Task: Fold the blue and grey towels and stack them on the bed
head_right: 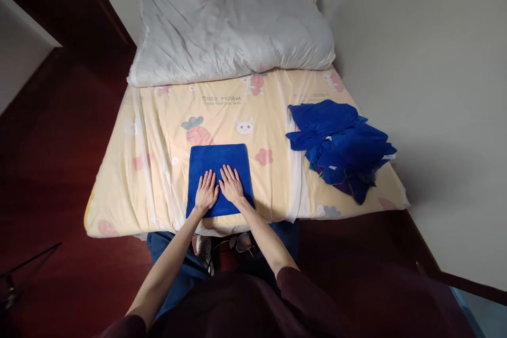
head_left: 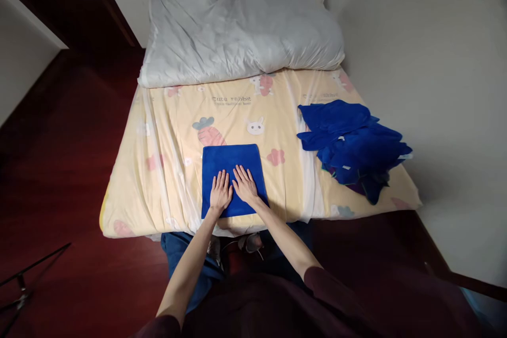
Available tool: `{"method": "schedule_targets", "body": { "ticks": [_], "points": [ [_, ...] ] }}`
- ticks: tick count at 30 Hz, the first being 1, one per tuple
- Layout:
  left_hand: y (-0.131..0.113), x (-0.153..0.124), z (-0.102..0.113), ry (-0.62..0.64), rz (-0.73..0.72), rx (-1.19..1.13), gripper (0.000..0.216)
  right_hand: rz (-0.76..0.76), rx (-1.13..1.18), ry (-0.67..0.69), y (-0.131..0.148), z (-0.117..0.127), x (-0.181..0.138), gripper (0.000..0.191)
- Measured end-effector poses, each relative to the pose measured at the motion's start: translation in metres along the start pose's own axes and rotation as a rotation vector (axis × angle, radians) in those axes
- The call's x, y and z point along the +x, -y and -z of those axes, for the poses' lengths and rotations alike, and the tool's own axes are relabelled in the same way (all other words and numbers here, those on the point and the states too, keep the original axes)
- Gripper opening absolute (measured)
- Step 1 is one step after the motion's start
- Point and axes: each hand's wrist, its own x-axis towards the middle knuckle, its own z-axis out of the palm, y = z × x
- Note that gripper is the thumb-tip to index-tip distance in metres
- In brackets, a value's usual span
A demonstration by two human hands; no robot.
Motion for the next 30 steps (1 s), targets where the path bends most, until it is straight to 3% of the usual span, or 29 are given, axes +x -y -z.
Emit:
{"method": "schedule_targets", "body": {
  "ticks": [11, 25, 30],
  "points": [
    [0.021, -0.093, 0.024, -0.033, 0.031, -0.04, 0.062, -0.048, 0.02, -0.104, -0.029, 0.02, -0.083, 0.057],
    [0.06, -0.16, 0.033, 0.035, 0.01, -0.086, 0.063, -0.079, 0.049, -0.192, -0.05, 0.018, -0.171, 0.052],
    [0.055, -0.159, 0.04, -0.005, 0.058, -0.088, 0.056, 0.018, 0.173, -0.2, -0.045, 0.028, -0.184, 0.052]
  ]
}}
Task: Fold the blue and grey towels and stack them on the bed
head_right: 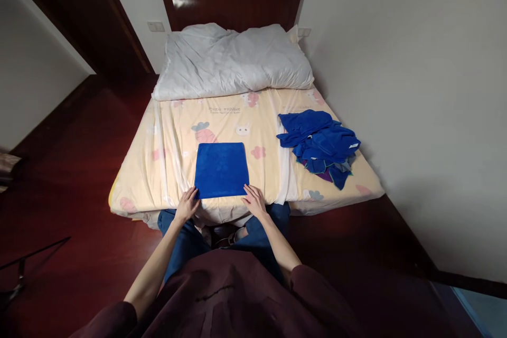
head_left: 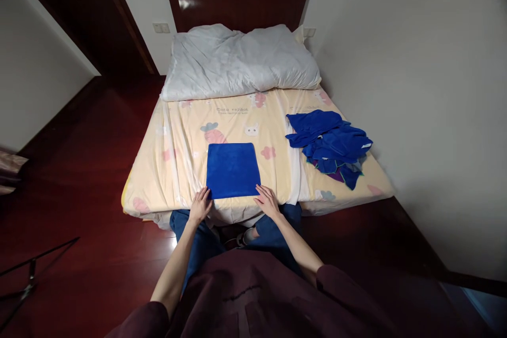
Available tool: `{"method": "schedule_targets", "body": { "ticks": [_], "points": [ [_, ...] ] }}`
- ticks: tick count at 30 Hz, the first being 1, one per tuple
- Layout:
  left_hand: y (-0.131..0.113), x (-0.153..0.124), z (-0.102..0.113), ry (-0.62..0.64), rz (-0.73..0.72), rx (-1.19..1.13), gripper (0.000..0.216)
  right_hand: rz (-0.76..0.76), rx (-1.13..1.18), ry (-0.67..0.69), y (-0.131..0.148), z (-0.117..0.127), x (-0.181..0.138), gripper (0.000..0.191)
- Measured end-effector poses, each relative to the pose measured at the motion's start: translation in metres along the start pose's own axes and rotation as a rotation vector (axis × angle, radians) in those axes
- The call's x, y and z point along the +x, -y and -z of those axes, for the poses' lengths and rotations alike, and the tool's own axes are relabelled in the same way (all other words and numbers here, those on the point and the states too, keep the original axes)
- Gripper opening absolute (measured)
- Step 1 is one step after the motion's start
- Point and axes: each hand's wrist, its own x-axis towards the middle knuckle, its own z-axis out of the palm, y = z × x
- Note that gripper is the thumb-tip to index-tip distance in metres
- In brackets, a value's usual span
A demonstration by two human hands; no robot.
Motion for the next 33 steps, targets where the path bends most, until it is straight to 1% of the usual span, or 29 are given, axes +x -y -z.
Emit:
{"method": "schedule_targets", "body": {
  "ticks": [3, 8, 11, 14, 17, 22, 25, 27, 29, 33],
  "points": [
    [-0.011, 0.012, 0.004, -0.022, 0.036, 0.058, 0.052, -0.051, 0.043, -0.047, 0.003, 0.0, 0.008, 0.053],
    [-0.023, 0.022, 0.004, 0.075, 0.006, 0.106, 0.057, -0.113, 0.027, -0.058, 0.004, -0.007, 0.021, 0.063],
    [-0.024, 0.022, 0.003, 0.084, 0.019, 0.118, 0.055, -0.13, -0.022, -0.049, 0.004, -0.009, 0.025, 0.064],
    [-0.023, 0.021, 0.003, 0.069, 0.021, 0.114, 0.051, -0.148, -0.028, -0.034, 0.002, -0.008, 0.029, 0.06],
    [-0.019, 0.019, 0.007, 0.057, 0.001, 0.091, 0.05, -0.162, 0.039, -0.048, -0.001, -0.002, 0.028, 0.058],
    [-0.012, 0.004, 0.015, 0.065, -0.046, 0.066, 0.049, -0.153, 0.153, -0.077, -0.007, 0.005, 0.012, 0.057],
    [-0.011, -0.002, 0.015, 0.038, -0.005, 0.001, 0.051, -0.211, 0.221, -0.133, -0.009, 0.004, 0.004, 0.055],
    [-0.01, 0.001, 0.013, -0.005, 0.046, -0.08, 0.052, -0.254, 0.273, -0.165, -0.01, 0.002, 0.005, 0.054],
    [-0.008, 0.007, 0.011, -0.042, 0.085, -0.148, 0.052, -0.272, 0.311, -0.16, -0.011, 0.0, 0.008, 0.053],
    [0.0, 0.02, 0.007, -0.055, 0.115, -0.228, 0.043, -0.277, 0.38, -0.125, -0.019, -0.002, 0.014, 0.048]
  ]
}}
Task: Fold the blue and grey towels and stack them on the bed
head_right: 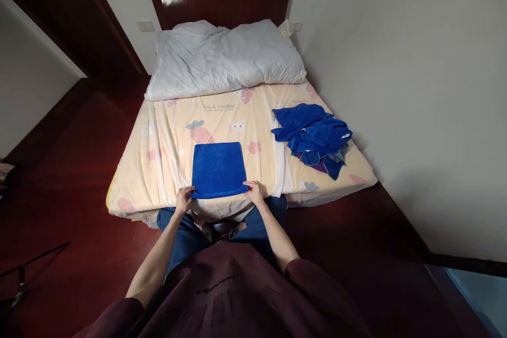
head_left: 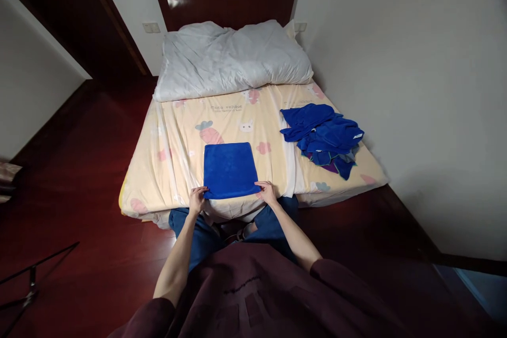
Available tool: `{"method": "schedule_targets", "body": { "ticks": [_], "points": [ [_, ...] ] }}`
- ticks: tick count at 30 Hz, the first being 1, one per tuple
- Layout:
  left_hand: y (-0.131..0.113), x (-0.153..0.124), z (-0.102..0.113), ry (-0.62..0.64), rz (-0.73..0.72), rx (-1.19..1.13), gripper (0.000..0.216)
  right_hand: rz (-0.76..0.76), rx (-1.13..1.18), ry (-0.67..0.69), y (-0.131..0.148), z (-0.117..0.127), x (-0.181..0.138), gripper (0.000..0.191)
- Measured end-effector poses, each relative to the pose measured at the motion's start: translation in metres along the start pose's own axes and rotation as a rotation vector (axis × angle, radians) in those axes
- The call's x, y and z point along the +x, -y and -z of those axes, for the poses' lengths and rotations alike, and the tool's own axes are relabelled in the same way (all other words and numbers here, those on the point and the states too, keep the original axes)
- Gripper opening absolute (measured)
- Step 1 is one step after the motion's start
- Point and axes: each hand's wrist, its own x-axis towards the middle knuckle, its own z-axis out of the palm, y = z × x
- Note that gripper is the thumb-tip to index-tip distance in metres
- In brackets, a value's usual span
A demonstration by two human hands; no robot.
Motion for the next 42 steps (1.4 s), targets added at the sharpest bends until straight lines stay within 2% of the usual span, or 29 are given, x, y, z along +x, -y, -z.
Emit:
{"method": "schedule_targets", "body": {
  "ticks": [4, 10, 15, 20, 28, 42],
  "points": [
    [0.006, 0.002, -0.001, -0.05, 0.044, -0.137, 0.035, -0.013, 0.113, 0.008, -0.006, 0.001, 0.003, 0.044],
    [0.007, -0.006, -0.003, -0.086, 0.169, -0.269, 0.045, -0.175, 0.251, -0.06, -0.012, -0.005, 0.005, 0.026],
    [0.005, -0.008, -0.004, -0.059, 0.207, -0.309, 0.05, -0.215, 0.252, -0.112, -0.015, -0.011, 0.007, 0.046],
    [0.006, -0.008, -0.005, -0.083, 0.208, -0.319, 0.047, -0.238, 0.25, -0.141, -0.017, -0.015, 0.009, 0.055],
    [0.011, -0.003, -0.012, -0.196, 0.213, -0.281, 0.042, -0.294, 0.159, -0.21, -0.021, -0.023, 0.009, 0.055],
    [0.009, 0.0, -0.02, -0.221, 0.263, -0.255, 0.039, -0.291, 0.083, -0.237, -0.016, -0.026, 0.012, 0.052]
  ]
}}
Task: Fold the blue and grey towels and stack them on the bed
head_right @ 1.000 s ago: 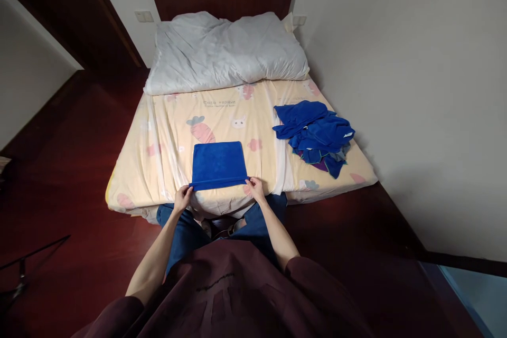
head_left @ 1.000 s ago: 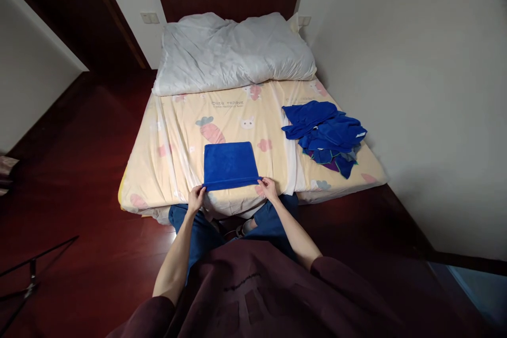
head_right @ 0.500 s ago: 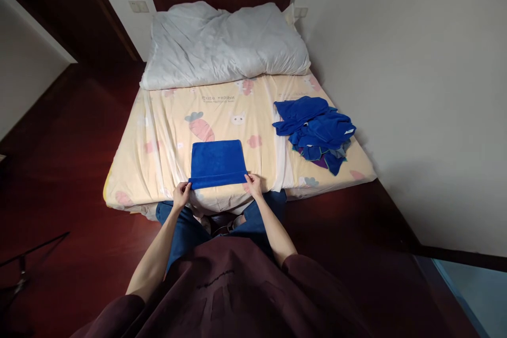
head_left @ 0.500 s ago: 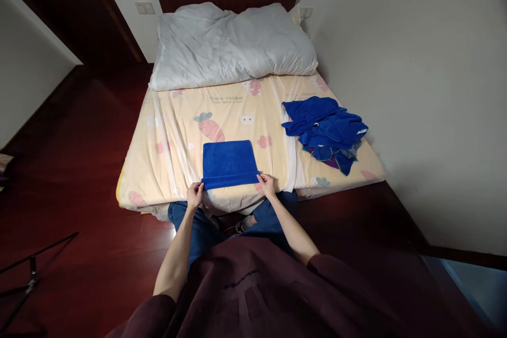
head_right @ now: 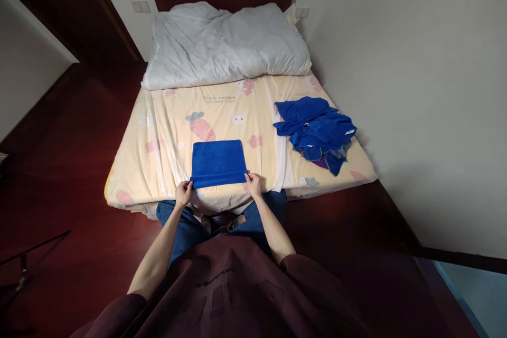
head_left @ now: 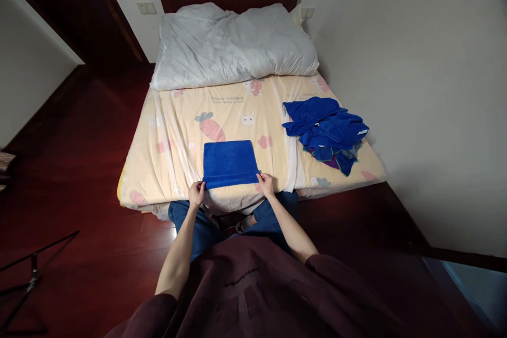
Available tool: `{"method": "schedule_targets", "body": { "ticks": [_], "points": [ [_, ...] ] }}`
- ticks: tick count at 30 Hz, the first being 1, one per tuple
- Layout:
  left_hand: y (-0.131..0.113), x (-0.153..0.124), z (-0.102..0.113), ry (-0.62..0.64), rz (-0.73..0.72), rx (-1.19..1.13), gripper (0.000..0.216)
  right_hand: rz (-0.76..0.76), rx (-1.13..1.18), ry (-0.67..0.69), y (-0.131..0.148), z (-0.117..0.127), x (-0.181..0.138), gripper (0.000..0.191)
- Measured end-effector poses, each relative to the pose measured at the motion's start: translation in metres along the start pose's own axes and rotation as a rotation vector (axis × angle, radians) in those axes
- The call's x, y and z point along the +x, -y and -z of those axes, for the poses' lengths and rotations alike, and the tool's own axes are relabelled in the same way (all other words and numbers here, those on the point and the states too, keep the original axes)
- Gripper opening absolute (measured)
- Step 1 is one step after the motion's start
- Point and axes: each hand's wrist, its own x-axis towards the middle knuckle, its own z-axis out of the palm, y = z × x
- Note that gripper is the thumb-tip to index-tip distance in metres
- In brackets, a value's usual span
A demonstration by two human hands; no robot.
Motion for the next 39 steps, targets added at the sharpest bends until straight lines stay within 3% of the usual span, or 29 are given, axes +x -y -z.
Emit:
{"method": "schedule_targets", "body": {
  "ticks": [5, 8, 12, 15, 18, 24, 31, 39],
  "points": [
    [-0.006, -0.001, -0.004, -0.023, 0.027, -0.015, 0.038, 0.008, 0.024, -0.039, 0.009, 0.0, 0.0, 0.047],
    [-0.015, 0.0, 0.001, -0.073, 0.025, -0.015, 0.036, -0.004, 0.038, -0.138, 0.021, 0.001, -0.002, 0.048],
    [-0.033, -0.006, 0.018, -0.118, -0.227, 0.081, 0.032, 0.094, 0.036, -0.256, 0.044, 0.013, -0.014, 0.042],
    [-0.044, -0.011, 0.026, 0.056, -0.495, 0.131, 0.029, 0.386, -0.011, -0.094, 0.062, 0.024, -0.028, 0.03],
    [-0.049, -0.012, 0.019, 0.214, -0.606, 0.182, 0.034, 0.597, -0.12, 0.14, 0.072, 0.025, -0.037, 0.035],
    [-0.043, -0.011, -0.005, 0.382, -0.509, 0.377, 0.054, 0.589, -0.418, 0.368, 0.057, 0.007, -0.036, 0.055],
    [-0.031, -0.011, -0.01, 0.346, -0.419, 0.465, 0.067, 0.515, -0.535, 0.364, 0.031, 0.002, -0.023, 0.061],
    [-0.036, 0.004, -0.016, 0.369, -0.4, 0.537, 0.063, 0.482, -0.669, 0.382, 0.036, -0.01, -0.006, 0.052]
  ]
}}
